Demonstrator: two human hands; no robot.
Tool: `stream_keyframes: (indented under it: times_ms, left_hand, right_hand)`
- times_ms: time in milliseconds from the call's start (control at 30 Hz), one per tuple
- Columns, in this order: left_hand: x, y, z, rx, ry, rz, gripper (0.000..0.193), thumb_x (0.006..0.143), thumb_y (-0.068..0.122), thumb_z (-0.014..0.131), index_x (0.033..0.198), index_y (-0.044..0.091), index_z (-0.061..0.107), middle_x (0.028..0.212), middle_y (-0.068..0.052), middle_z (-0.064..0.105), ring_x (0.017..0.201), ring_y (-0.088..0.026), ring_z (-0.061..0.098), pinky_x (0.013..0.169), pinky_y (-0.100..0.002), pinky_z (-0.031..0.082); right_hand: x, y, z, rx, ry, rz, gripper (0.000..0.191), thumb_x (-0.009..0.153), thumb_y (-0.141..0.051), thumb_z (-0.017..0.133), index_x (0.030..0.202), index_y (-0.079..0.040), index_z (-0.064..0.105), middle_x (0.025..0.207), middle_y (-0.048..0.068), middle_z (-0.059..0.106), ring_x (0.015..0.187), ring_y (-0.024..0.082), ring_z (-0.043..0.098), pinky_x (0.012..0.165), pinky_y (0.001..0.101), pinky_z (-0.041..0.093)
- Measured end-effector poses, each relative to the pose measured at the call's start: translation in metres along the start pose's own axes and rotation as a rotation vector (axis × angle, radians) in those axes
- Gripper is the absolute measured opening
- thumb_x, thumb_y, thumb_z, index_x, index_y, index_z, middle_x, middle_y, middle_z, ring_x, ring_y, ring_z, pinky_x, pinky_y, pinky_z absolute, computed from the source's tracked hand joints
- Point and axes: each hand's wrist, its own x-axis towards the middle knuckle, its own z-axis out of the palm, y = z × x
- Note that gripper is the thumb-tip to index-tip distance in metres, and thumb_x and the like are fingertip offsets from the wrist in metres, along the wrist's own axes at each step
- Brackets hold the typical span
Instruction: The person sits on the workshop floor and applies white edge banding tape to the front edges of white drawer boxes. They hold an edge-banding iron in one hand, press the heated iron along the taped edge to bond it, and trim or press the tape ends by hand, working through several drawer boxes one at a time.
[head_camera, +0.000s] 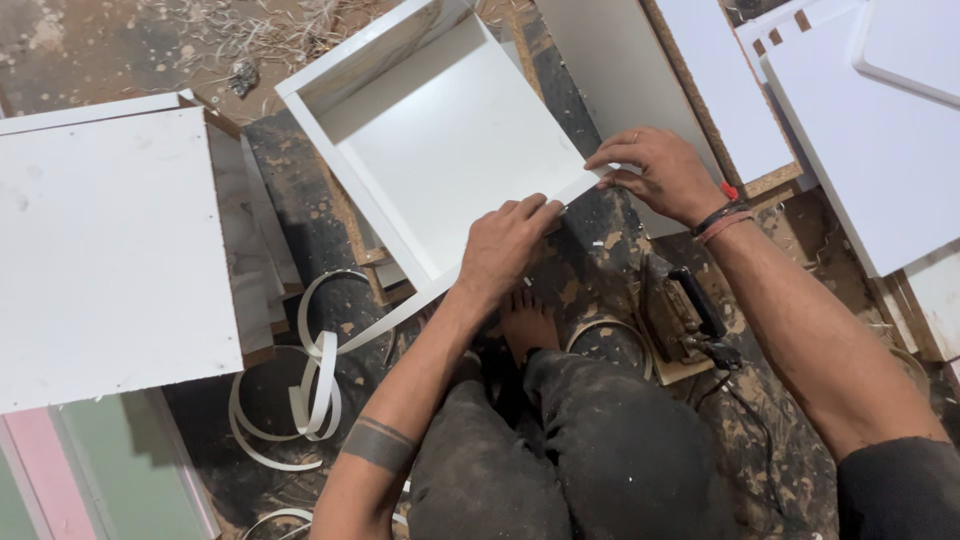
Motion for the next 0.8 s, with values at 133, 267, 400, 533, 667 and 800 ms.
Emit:
stream_keyframes:
  times_ms: [133, 267, 400, 533, 667, 800]
  left_hand:
    - [0.002, 0.003, 0.002, -0.083, 0.044, -0.091, 0.034, 0.084, 0.022, 0.073, 0.117, 0.016, 0.072, 0.117, -0.004, 0.073, 0.094, -0.027, 0.072, 0.070, -0.041, 0.058]
    - [0.004, 0.008, 0.002, -0.169, 0.050, -0.200, 0.020, 0.096, 0.025, 0.068, 0.112, 0.018, 0.076, 0.113, 0.002, 0.076, 0.087, -0.026, 0.073, 0.068, -0.041, 0.056]
    - [0.000, 0.011, -0.001, -0.209, 0.072, -0.219, 0.019, 0.098, 0.025, 0.066, 0.112, 0.017, 0.076, 0.110, 0.003, 0.076, 0.084, -0.026, 0.074, 0.067, -0.041, 0.056]
    - [-0.002, 0.012, -0.001, -0.183, 0.085, -0.226, 0.019, 0.097, 0.024, 0.065, 0.111, 0.018, 0.077, 0.108, 0.003, 0.076, 0.083, -0.027, 0.073, 0.066, -0.041, 0.056]
    - [-0.005, 0.013, -0.001, -0.192, 0.067, -0.264, 0.019, 0.096, 0.024, 0.066, 0.111, 0.021, 0.078, 0.106, 0.005, 0.077, 0.084, -0.025, 0.074, 0.066, -0.041, 0.056]
    - [-0.008, 0.013, -0.001, -0.158, 0.082, -0.261, 0.019, 0.094, 0.023, 0.067, 0.110, 0.022, 0.078, 0.104, 0.005, 0.077, 0.084, -0.025, 0.072, 0.064, -0.040, 0.055]
  right_hand:
    - [-0.018, 0.011, 0.008, 0.030, 0.212, -0.020, 0.036, 0.092, -0.031, 0.077, 0.122, -0.012, 0.074, 0.120, 0.009, 0.073, 0.112, 0.026, 0.067, 0.095, 0.0398, 0.053]
    - [-0.073, 0.010, 0.021, 0.107, 0.476, 0.320, 0.012, 0.110, -0.024, 0.071, 0.115, -0.013, 0.074, 0.107, 0.006, 0.075, 0.095, 0.021, 0.072, 0.086, 0.0353, 0.059]
    - [-0.136, -0.004, 0.040, -0.054, 0.302, 0.531, 0.026, 0.103, -0.027, 0.068, 0.118, -0.007, 0.072, 0.105, 0.015, 0.075, 0.089, 0.033, 0.072, 0.077, 0.0447, 0.055]
    - [-0.162, -0.009, 0.052, -0.246, 0.010, 0.809, 0.048, 0.097, -0.043, 0.065, 0.122, -0.003, 0.068, 0.103, 0.023, 0.071, 0.095, 0.042, 0.068, 0.076, 0.0522, 0.052]
    - [-0.162, -0.004, 0.057, 0.126, -0.189, 1.052, 0.052, 0.102, -0.051, 0.052, 0.120, -0.005, 0.068, 0.111, 0.022, 0.072, 0.105, 0.042, 0.066, 0.091, 0.0511, 0.050]
    - [-0.156, -0.003, 0.056, 0.226, -0.213, 1.010, 0.054, 0.105, -0.049, 0.047, 0.117, 0.000, 0.067, 0.110, 0.024, 0.072, 0.105, 0.042, 0.067, 0.092, 0.0492, 0.050]
